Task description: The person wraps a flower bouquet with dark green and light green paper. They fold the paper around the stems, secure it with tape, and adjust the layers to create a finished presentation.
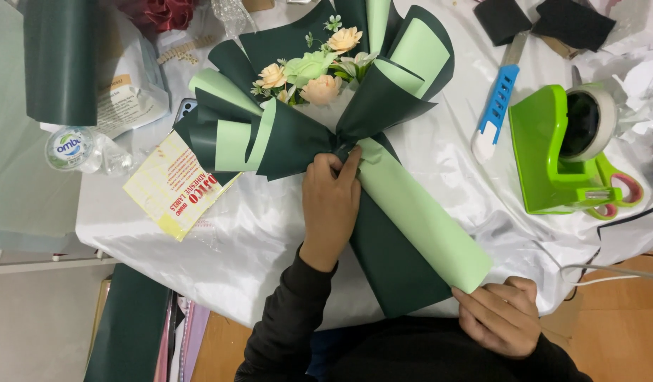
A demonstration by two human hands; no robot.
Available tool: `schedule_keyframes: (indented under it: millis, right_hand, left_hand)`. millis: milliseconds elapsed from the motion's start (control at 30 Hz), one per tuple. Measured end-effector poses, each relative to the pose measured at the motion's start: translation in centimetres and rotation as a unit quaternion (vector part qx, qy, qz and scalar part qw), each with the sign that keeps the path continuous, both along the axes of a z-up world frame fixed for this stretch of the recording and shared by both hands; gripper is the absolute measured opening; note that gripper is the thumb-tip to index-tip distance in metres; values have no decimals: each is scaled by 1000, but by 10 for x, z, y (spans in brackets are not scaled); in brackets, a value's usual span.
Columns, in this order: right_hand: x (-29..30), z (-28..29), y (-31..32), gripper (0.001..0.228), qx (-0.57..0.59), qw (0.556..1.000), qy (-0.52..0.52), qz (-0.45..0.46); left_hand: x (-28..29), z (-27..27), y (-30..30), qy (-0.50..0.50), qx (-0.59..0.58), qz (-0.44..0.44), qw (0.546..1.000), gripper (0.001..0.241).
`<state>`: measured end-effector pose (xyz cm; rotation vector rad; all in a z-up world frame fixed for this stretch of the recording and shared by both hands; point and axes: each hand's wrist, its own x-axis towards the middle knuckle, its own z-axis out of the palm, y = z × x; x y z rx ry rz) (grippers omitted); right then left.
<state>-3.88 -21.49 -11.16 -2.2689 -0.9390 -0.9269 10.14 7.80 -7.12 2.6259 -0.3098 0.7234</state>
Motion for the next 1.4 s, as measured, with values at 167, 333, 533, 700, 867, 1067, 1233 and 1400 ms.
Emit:
schedule_keyframes:
  millis: [167,333,533,700,867,1067,1233,1400]
  right_hand:
    - [4,-2,-8,17,-21,999,33,19]
    - [6,-1,-2,17,26,997,56,40]
    - [10,-1,-3,17,7,998,29,56]
    - [13,2,-4,18,-11,997,37,71]
    - [11,7,0,17,-8,998,35,57]
    - [11,19,-4,23,-20,997,35,73]
    - [12,30,-22,49,55,988,126,69]
    - [49,53,-19,20,249,945,72,-201]
  left_hand:
    - [0,3,2,25,-5,-11,1000,44]
    - [0,5,1,46,-10,-18,999,42]
    - [-6,13,-6,10,-27,-21,999,43]
    - [-6,14,-8,1,-1,8,1000,39]
    - [-5,11,-8,-3,-5,11,1000,38]
    - [-5,13,-9,-4,-15,13,1000,37]
    - [-4,11,-6,-14,-23,1,1000,36]
    - [-3,7,-6,-6,-30,1,1000,37]
